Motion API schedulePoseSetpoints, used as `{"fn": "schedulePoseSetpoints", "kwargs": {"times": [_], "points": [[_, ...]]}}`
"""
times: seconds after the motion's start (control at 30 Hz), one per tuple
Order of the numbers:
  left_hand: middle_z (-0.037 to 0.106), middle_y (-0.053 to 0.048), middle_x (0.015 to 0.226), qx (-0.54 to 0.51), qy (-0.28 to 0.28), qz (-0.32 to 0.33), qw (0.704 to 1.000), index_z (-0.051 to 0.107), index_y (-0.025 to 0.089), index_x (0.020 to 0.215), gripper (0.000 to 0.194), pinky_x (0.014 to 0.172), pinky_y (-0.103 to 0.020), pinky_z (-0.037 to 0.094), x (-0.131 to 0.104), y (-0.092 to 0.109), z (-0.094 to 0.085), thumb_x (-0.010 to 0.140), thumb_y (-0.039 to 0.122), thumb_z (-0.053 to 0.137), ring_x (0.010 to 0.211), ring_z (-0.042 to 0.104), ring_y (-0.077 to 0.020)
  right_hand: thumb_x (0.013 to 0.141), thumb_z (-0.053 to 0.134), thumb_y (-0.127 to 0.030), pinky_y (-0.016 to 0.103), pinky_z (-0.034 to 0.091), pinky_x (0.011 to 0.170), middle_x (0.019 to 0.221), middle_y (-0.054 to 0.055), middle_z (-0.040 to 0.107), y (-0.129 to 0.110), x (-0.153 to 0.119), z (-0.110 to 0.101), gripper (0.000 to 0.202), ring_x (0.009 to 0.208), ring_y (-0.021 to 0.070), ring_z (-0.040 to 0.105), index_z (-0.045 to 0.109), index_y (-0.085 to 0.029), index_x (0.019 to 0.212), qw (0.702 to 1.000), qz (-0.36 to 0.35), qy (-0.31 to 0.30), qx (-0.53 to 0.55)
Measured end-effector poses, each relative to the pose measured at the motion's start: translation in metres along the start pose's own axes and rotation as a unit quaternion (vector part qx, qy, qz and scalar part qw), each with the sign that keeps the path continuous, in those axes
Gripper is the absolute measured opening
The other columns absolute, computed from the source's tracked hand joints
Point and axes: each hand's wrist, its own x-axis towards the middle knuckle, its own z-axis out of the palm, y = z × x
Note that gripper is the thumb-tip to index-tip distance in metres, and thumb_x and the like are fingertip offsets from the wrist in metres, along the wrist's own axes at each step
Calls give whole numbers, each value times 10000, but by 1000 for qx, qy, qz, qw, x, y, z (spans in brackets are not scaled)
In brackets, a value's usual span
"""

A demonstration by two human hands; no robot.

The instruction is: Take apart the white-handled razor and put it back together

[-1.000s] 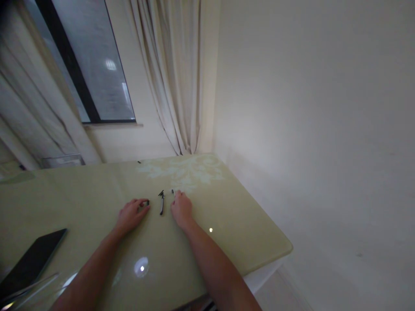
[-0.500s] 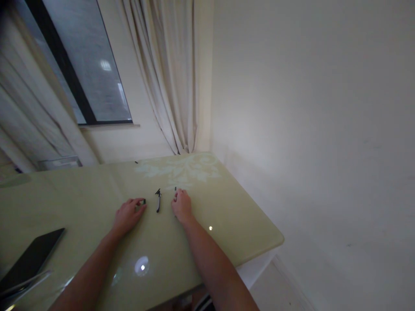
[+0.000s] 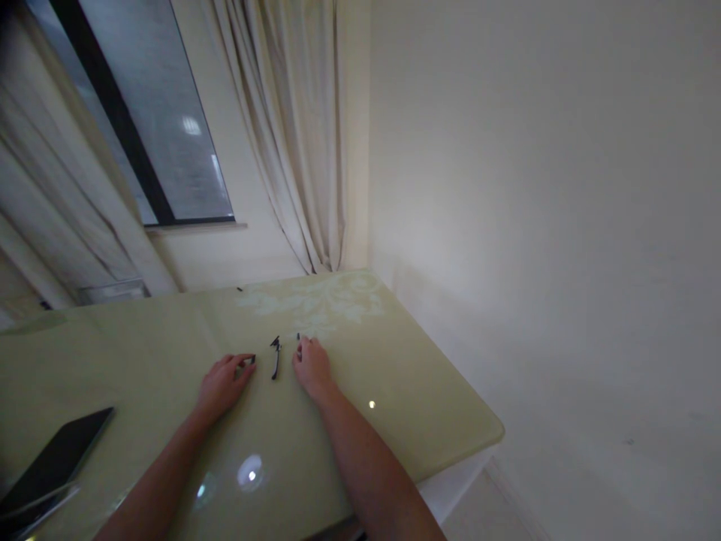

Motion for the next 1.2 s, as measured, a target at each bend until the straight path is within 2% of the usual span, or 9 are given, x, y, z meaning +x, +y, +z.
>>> {"fn": "schedulePoseSetpoints", "kwargs": {"times": [0.27, 0.43, 0.6, 0.8, 0.97, 1.2], "points": [[683, -96, 1179, 3, 6, -3, 1000, 609, 209, 1336, 438, 969, -395, 469, -2, 0, -1, 996, 415, 425, 1121, 624, -273, 920, 630, -224, 263, 414, 754, 958, 62, 663, -3, -6, -5, 106, 833, 169, 602, 692, -188, 998, 999, -8, -32, 18], [689, -102, 1144, 12, 16, 8, 1000, 587, 189, 1338, 448, 974, -378, 467, -3, 2, -4, 999, 425, 413, 1100, 629, -268, 930, 637, -256, 268, 424, 778, 1013, 79, 674, -3, -7, -4, 143, 884, 182, 622, 715, -185, 1026, 999, -10, -29, 18], [710, -125, 1055, 46, 27, 47, 997, 660, 187, 1089, 385, 950, -357, 466, -9, 23, -10, 1019, 416, 358, 1060, 645, -271, 943, 628, -274, 276, 436, 824, 1040, 86, 692, -3, -7, -4, 174, 955, 202, 627, 732, -200, 1061, 999, -34, -22, 5], [745, -116, 945, 26, -48, -3, 998, 632, 207, 900, 530, 760, -343, 476, -19, 56, -12, 1040, 541, 244, 895, 703, -262, 963, 606, -282, 265, 437, 848, 1039, 87, 706, -2, -8, -6, 210, 952, 191, 629, 738, -185, 1095, 999, -33, -14, 32], [745, -132, 917, 50, -66, 9, 997, 635, 200, 821, 586, 723, -359, 470, -21, 59, -14, 962, 688, 341, 863, 707, -290, 943, 629, -250, 249, 432, 839, 1009, 77, 705, -3, -9, -10, 193, 911, 174, 624, 741, -173, 1079, 999, -19, -11, 42], [747, -155, 920, 80, -84, -1, 993, 676, 198, 851, 649, 736, -386, 486, -16, 62, -16, 913, 755, 349, 904, 717, -329, 963, 581, -231, 238, 419, 792, 1006, 82, 694, -1, -9, -12, 182, 872, 165, 613, 749, -173, 997, 999, -1, 16, 29]]}}
